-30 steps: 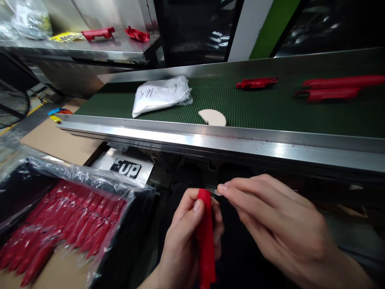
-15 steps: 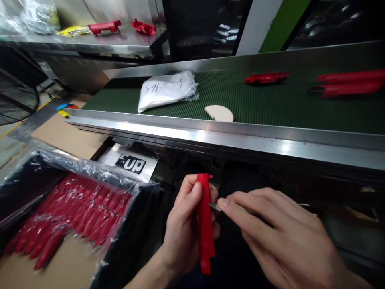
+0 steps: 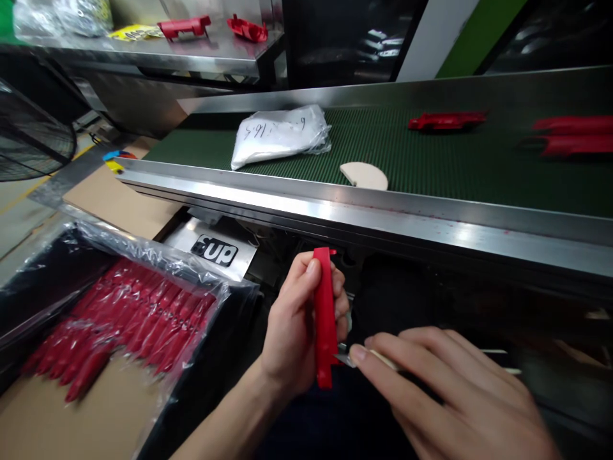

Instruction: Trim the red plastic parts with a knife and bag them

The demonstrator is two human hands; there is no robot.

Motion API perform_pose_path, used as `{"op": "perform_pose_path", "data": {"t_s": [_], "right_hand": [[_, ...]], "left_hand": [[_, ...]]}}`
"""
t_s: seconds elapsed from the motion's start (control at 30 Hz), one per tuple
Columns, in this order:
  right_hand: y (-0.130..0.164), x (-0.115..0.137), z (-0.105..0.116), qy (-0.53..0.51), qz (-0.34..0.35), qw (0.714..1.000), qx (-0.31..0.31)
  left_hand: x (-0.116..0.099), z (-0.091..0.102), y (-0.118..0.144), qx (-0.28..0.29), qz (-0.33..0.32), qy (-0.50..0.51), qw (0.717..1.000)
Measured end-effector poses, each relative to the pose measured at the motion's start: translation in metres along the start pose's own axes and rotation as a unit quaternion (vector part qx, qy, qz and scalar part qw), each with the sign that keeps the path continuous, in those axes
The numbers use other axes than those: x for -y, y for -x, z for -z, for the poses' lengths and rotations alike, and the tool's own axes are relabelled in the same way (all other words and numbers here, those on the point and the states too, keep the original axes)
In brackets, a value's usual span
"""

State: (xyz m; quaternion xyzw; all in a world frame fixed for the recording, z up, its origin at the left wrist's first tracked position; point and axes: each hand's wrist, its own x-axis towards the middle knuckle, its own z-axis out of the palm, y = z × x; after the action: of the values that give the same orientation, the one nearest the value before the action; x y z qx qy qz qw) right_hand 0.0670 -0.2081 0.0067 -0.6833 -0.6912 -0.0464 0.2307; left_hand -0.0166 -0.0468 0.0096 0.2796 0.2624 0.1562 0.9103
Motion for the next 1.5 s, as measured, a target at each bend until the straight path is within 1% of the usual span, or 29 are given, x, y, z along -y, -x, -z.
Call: {"op": "perform_pose_path", "data": {"t_s": [0.07,0.2,0.27,0.37,0.43,0.57,0.77,1.03,1.2,1.27,1.37,1.5], "right_hand": [[-0.001,0.002,0.002,-0.016,-0.013,1.0,-0.007],[-0.006,-0.003,0.013,-0.091,-0.055,0.992,-0.061],[-0.012,-0.012,0.018,-0.108,-0.064,0.989,-0.083],[-0.026,-0.026,0.021,-0.092,-0.082,0.986,-0.111],[-0.034,-0.031,0.02,-0.07,-0.089,0.987,-0.112],[-0.04,-0.031,0.014,-0.038,-0.061,0.993,-0.097],[-0.04,-0.028,0.014,-0.05,-0.045,0.993,-0.097],[-0.038,-0.034,0.011,-0.039,-0.031,0.993,-0.105],[-0.033,-0.036,0.009,-0.033,-0.033,0.993,-0.106],[-0.032,-0.035,0.009,-0.063,-0.042,0.991,-0.108],[-0.03,-0.032,0.008,-0.106,-0.068,0.986,-0.113],[-0.032,-0.029,0.005,-0.114,-0.076,0.982,-0.13]], "left_hand": [[-0.001,0.001,-0.003,-0.004,0.001,0.014,1.0],[-0.004,0.002,-0.005,-0.015,0.002,0.045,0.999],[-0.003,0.003,-0.003,-0.011,-0.001,0.024,1.0],[0.001,0.005,0.005,0.01,-0.004,-0.037,0.999],[0.004,0.007,0.012,0.018,-0.002,-0.074,0.997],[0.007,0.009,0.022,0.021,0.01,-0.119,0.993],[0.008,0.008,0.024,0.03,0.002,-0.134,0.991],[0.009,0.009,0.022,0.039,0.024,-0.155,0.987],[0.008,0.011,0.023,0.031,0.042,-0.173,0.984],[0.008,0.011,0.023,0.04,0.048,-0.161,0.985],[0.007,0.009,0.024,0.058,0.06,-0.109,0.991],[0.005,0.005,0.024,0.082,0.075,-0.028,0.993]]}}
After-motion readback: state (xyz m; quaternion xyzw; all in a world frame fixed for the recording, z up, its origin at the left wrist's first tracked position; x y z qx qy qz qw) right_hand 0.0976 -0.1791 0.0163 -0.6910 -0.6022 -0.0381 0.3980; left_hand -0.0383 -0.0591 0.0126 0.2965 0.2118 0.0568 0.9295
